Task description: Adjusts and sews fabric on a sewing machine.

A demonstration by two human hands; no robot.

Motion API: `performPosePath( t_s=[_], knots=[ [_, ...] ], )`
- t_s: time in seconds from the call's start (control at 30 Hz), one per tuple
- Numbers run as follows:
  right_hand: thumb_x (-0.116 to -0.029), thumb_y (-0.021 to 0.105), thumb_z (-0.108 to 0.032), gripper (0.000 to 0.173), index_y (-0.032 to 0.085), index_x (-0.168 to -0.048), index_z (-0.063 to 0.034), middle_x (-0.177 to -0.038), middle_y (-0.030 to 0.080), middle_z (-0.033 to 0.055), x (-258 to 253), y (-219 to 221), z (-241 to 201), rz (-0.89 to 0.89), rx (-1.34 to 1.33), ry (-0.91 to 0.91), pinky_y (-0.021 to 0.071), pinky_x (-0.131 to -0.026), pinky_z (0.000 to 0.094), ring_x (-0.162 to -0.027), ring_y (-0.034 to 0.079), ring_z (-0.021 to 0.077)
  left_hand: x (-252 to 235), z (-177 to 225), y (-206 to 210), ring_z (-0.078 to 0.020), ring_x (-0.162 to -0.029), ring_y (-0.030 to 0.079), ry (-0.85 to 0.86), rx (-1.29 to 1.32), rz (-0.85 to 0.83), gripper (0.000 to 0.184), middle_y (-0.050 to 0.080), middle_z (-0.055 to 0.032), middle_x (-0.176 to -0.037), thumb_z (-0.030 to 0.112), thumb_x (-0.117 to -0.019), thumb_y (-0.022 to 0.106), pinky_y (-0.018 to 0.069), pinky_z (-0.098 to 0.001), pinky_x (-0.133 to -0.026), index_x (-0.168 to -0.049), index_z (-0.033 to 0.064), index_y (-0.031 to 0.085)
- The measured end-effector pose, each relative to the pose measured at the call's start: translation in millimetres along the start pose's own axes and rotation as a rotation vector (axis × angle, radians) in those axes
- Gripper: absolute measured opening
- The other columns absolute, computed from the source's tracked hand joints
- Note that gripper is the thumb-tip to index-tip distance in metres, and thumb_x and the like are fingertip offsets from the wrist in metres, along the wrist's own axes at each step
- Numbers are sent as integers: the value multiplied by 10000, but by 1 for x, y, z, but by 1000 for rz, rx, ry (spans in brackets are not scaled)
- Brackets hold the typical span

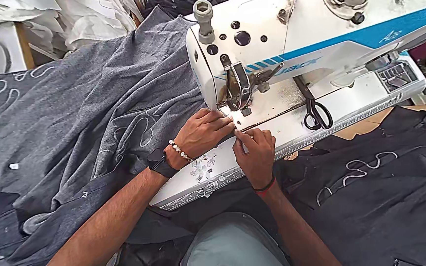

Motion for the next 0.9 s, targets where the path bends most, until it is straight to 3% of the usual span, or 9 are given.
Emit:
performPosePath(
  t_s=[0.1,0.23,0.33,0.43,0.6,0.7,0.77,0.83,0.9],
  knots=[
    [-942,662,-234,196,797,-1073,-177,-934,726,-3,-5,-7,7,29,-116,135,527,-793,391,-889,651,178,8,0,0,-252,-1293,575,1,-20,-39,329,665,-18,-1377,160,-1028,542,427,-431,-1074,-1312,181,707],
    [-964,696,-423,236,811,-962,-217,-871,702,-28,-19,-4,6,-83,-90,276,473,-786,420,-892,617,201,13,3,0,-279,-1257,583,-26,-73,-24,321,659,-39,-1364,169,-1022,548,428,-455,-1061,-1298,187,711],
    [-928,721,-436,220,800,-926,-231,-862,691,-33,-25,0,2,-147,-34,307,455,-785,455,-921,610,228,15,2,1,-268,-1265,583,-62,-59,-6,329,682,-16,-1339,170,-1024,530,419,-446,-1067,-1294,181,718],
    [-908,716,-359,149,773,-898,-221,-862,676,-33,-22,5,-5,-64,26,187,436,-775,443,-914,595,227,16,1,0,-264,-1296,567,-89,-55,-13,335,674,8,-1365,180,-1020,529,403,-445,-1086,-1294,191,720],
    [-967,649,-284,169,792,-1017,-210,-1004,708,1,-5,7,-19,10,155,-75,423,-820,447,-999,608,233,17,-1,-2,-273,-1299,567,-83,-5,-27,320,674,-12,-1356,242,-1034,521,400,-457,-1098,-1285,207,716],
    [-954,619,-236,225,803,-1081,-261,-1095,703,-23,1,-1,-17,-90,96,-78,414,-848,445,-1048,596,214,19,-3,-3,-270,-1326,540,-43,-10,-33,352,660,1,-1382,406,-1053,524,372,-467,-1115,-1314,269,715],
    [-925,626,-180,243,815,-1064,-244,-1113,731,-17,1,-10,-10,-104,-41,-32,485,-847,438,-1043,639,205,20,-1,-3,-270,-1349,516,-10,-62,-38,365,648,1,-1400,431,-1052,523,347,-472,-1124,-1311,266,720],
    [-922,621,-145,232,794,-1070,-189,-1109,739,11,-5,-16,-2,-71,-103,-21,541,-823,411,-1004,670,202,19,3,-4,-272,-1310,543,-12,-100,-1,324,683,-13,-1330,358,-1049,539,367,-468,-1103,-1261,229,747],
    [-944,632,-187,245,754,-1155,-165,-1157,723,28,-13,-12,2,-128,-80,-72,537,-829,420,-1029,661,220,17,8,-4,-268,-1252,574,-114,-48,36,273,720,-14,-1212,325,-1023,576,391,-461,-1076,-1157,216,787]
  ],
)
Point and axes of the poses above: each hand's wrist, its own x-axis away from the middle knuckle, its own y-axis out of the palm, z = x × y, the point moved 5 cm from there along -x, towards the middle knuckle
